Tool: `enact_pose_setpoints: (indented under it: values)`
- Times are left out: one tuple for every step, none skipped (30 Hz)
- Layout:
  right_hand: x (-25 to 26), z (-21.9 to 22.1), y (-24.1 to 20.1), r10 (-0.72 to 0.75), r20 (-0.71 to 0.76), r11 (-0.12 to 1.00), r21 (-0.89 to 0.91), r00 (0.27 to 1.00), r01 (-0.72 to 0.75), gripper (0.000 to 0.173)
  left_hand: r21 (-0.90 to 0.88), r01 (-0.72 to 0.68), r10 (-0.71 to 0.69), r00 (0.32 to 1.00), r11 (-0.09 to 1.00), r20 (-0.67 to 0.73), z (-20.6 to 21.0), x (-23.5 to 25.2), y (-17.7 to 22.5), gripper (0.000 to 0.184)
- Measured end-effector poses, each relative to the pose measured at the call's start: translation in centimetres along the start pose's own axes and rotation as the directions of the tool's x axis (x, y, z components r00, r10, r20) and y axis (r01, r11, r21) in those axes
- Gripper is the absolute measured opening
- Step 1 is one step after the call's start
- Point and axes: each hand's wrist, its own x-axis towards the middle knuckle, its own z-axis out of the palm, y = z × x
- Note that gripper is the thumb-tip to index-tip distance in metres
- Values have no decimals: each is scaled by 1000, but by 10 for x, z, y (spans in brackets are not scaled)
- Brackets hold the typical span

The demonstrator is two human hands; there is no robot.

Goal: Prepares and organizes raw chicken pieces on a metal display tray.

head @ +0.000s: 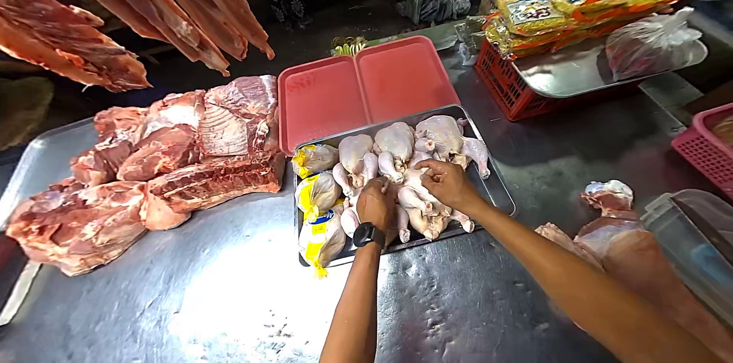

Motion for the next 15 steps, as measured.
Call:
enact_pose_setpoints:
  values:
    - [-10,-5,7,76,-71,997,13,995,-75,24,14,30,-30,1000,999,-6,-2,6,-2,32]
    - [-20,-10,18,158,-141,987,19,977,-157,23,44,49,-49,999,998,-6,-3,11,-3,31]
    - [-30,-14,31,250,-188,968,18,950,-251,23,80,57,-57,998,995,-2,-2,16,-3,30]
    - [-39,-17,46,344,-211,937,12,915,-349,24,117,59,-59,998,991,-2,1,20,-1,29]
    - [-48,-18,59,423,-207,901,-9,882,-434,26,154,55,-56,998,986,-2,3,24,0,29]
    - [-56,-17,69,486,-182,865,-35,854,-500,28,189,57,-59,998,980,5,5,28,3,29]
    - [-64,-14,76,533,-146,838,-40,833,-544,28,219,59,-64,998,974,17,6,30,6,28]
    - [-69,-11,78,567,-113,820,-16,816,-572,28,242,64,-75,997,968,37,5,33,12,29]
    - [-72,-7,76,586,-99,810,43,804,-585,27,256,71,-89,994,964,60,1,35,19,30]
    - [-73,-2,73,600,-86,798,133,795,-588,25,261,77,-99,992,962,75,-7,37,27,32]
    - [-72,3,69,606,-64,782,233,793,-578,24,239,67,-84,995,969,59,-14,38,33,34]
    - [-71,10,62,605,-50,767,304,795,-565,23,205,33,-39,999,978,24,-20,40,39,35]
    - [-70,17,56,600,-53,764,334,798,-552,23,160,-22,26,999,987,-19,-24,43,44,34]
    - [-69,24,50,597,-74,767,344,798,-542,23,130,-81,86,996,988,-31,-25,47,51,34]
    - [-68,30,48,596,-92,770,348,798,-536,23,149,-123,126,992,981,-9,-23,52,58,35]
